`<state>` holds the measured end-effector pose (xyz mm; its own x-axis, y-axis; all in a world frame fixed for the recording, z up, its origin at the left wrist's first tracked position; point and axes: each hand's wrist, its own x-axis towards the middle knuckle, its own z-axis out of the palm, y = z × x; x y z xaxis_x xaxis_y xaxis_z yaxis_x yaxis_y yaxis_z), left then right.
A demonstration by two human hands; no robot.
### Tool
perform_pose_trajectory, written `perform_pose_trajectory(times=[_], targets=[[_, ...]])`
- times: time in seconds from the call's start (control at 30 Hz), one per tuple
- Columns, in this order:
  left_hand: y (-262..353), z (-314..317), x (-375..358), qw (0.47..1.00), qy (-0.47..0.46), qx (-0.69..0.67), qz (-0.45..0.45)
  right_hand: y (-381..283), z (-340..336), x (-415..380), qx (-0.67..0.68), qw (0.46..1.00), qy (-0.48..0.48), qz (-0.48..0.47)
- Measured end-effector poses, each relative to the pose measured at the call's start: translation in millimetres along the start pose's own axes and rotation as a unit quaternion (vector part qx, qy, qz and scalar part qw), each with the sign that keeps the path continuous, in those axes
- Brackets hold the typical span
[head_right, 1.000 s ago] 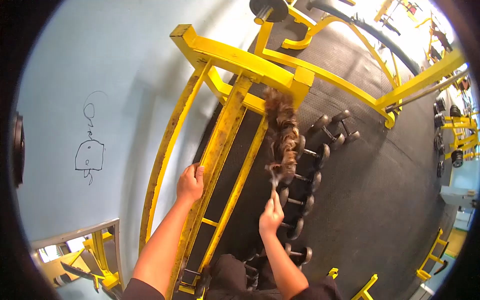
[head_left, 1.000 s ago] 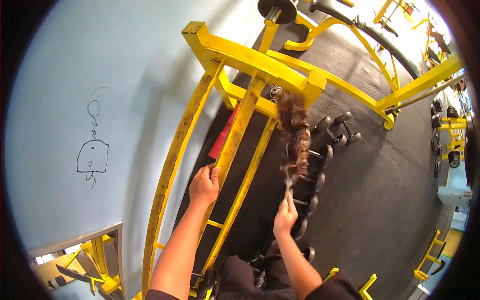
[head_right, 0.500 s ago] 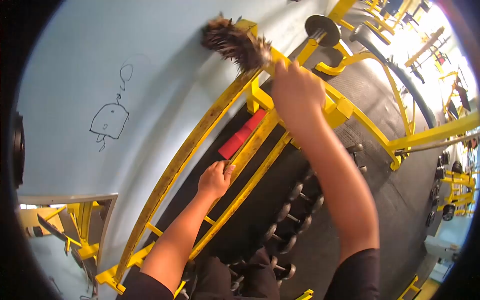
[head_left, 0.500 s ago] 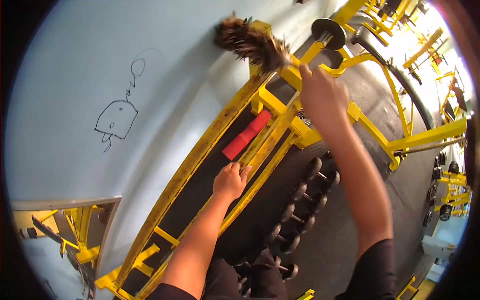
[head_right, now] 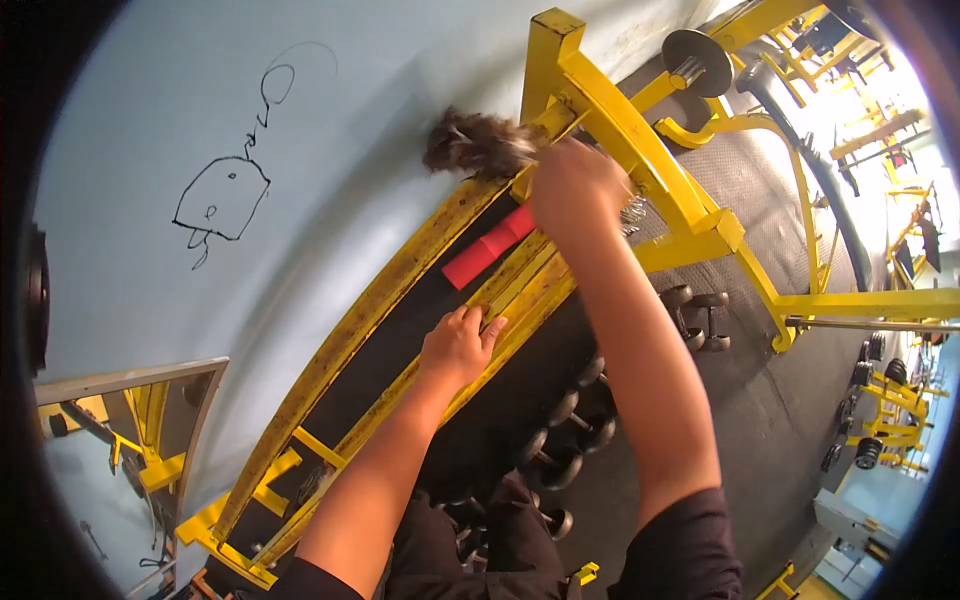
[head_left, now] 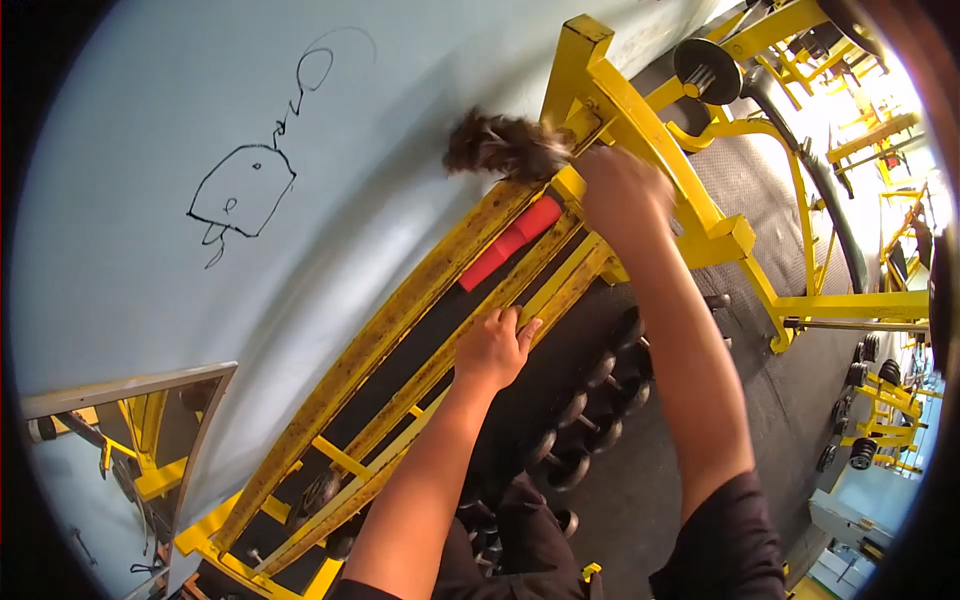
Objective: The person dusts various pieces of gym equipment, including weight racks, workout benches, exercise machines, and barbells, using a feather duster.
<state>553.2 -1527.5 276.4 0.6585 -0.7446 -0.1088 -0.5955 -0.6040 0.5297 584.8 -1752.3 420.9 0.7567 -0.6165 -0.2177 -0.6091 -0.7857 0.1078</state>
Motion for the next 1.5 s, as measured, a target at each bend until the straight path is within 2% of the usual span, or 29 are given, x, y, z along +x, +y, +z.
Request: perform_pose_trajectory(times=[0.03, 0.07, 0.13, 0.17, 0.23, 0.3, 0.37, 0.43, 0.5, 0.53, 0.57, 0.6, 0.63, 0.7, 0.73, 0.8, 0.83, 0.87, 0.9, 0.93, 0.97, 1.03, 1.17, 1.23, 1.3, 1.37, 1.4, 1.47, 1.5], targets=[[-0.1, -0.2, 0.2, 1.0, -0.002, -0.003, -0.005, 26.5, 30.0, -35.9, 0.044, 0.984, 0.169, -0.027], [-0.2, -1.0, 0.3, 1.0, -0.007, -0.005, -0.006, 40.3, 41.4, -65.0, 0.077, 0.989, 0.12, 0.026], [0.0, -2.8, -0.5, 1.0, -0.019, -0.005, -0.003, 66.2, 108.3, -125.0, 0.265, 0.941, 0.2, 0.066], [0.8, -4.1, -1.5, 0.999, -0.028, -0.015, -0.015, 75.3, 153.2, -152.6, 0.369, 0.898, 0.225, 0.084], [4.9, -8.8, 1.3, 0.999, -0.043, -0.021, -0.016, 60.2, 222.0, -221.2, 0.416, 0.844, 0.313, 0.132], [8.0, -9.2, 0.6, 0.998, -0.052, -0.016, -0.041, 26.0, 262.8, -294.9, 0.498, 0.812, 0.199, 0.229], [3.0, -0.4, -1.9, 1.0, -0.01, -0.014, -0.013, -25.3, 291.7, -347.9, 0.586, 0.736, 0.182, 0.284], [-3.0, 4.1, 1.9, 1.0, -0.018, 0.003, 0.007, -72.5, 344.6, -388.9, 0.612, 0.723, 0.17, 0.272], [-5.1, 6.3, 2.6, 0.999, -0.007, -0.02, 0.024, -116.9, 388.3, -416.2, 0.673, 0.658, 0.089, 0.326], [-3.2, 3.2, 4.8, 0.999, -0.036, 0.009, 0.006, -122.9, 387.5, -418.1, 0.659, 0.672, -0.018, 0.337], [0.0, 1.8, 3.3, 0.999, -0.034, -0.035, -0.002, -127.3, 387.7, -419.4, 0.639, 0.677, -0.125, 0.342], [-1.7, 4.2, 3.9, 0.999, -0.026, -0.025, 0.006, -130.2, 402.6, -419.1, 0.614, 0.706, -0.201, 0.289], [-4.7, 6.3, 3.9, 1.0, -0.02, -0.016, 0.014, -126.4, 416.3, -418.1, 0.554, 0.773, -0.222, 0.213], [-2.7, 6.3, 4.1, 0.999, -0.031, -0.039, 0.007, -97.3, 439.3, -400.4, 0.467, 0.864, -0.165, 0.088], [-5.0, 8.1, 5.2, 0.999, -0.033, -0.04, 0.015, -76.5, 451.4, -380.6, 0.39, 0.904, -0.166, 0.056], [-8.4, 10.9, 6.5, 0.998, -0.028, -0.038, 0.033, -21.8, 453.4, -324.9, 0.282, 0.954, -0.101, 0.022], [-3.1, 8.3, 4.9, 0.998, -0.04, -0.05, 0.014, 4.5, 454.6, -295.1, 0.254, 0.964, -0.065, 0.044], [-0.2, 7.4, 3.0, 0.998, -0.037, -0.047, 0.015, 30.2, 459.0, -266.5, 0.234, 0.968, -0.035, 0.082], [1.3, 7.6, 3.9, 0.998, -0.033, -0.043, 0.018, 52.7, 464.4, -241.8, 0.286, 0.946, 0.031, 0.149], [0.2, 8.1, 4.2, 0.999, -0.037, -0.036, 0.014, 74.8, 457.0, -220.0, 0.349, 0.915, 0.048, 0.199], [-2.2, 8.6, 4.1, 0.999, -0.039, -0.034, 0.013, 89.4, 456.5, -203.3, 0.39, 0.882, 0.049, 0.259], [-3.3, 10.0, 4.9, 0.998, -0.047, -0.027, 0.009, 110.3, 460.8, -186.3, 0.406, 0.871, 0.02, 0.275], [-8.1, 10.9, 6.7, 0.999, -0.049, 0.004, 0.001, 75.1, 471.1, -237.2, 0.454, 0.843, 0.002, 0.289], [-6.8, 10.3, 7.2, 0.999, -0.036, 0.004, 0.02, 32.1, 520.9, -294.6, 0.527, 0.797, 0.089, 0.281], [-13.1, 10.1, 10.9, 0.999, -0.04, 0.013, 0.026, -8.8, 510.4, -363.3, 0.57, 0.764, 0.024, 0.3], [-25.3, 16.1, 2.3, 0.985, 0.083, -0.029, 0.147, -39.2, 511.5, -433.4, 0.561, 0.782, -0.025, 0.27], [-32.0, 12.6, -10.5, 0.986, 0.086, -0.029, 0.137, -51.5, 515.7, -469.5, 0.532, 0.811, -0.043, 0.239], [-37.6, -8.0, -36.3, 0.97, 0.1, -0.039, 0.216, -66.5, 512.0, -525.1, 0.487, 0.854, -0.092, 0.157], [-39.9, -20.1, -64.2, 0.973, 0.082, -0.068, 0.207, -70.7, 499.0, -546.6, 0.468, 0.868, -0.124, 0.111]])
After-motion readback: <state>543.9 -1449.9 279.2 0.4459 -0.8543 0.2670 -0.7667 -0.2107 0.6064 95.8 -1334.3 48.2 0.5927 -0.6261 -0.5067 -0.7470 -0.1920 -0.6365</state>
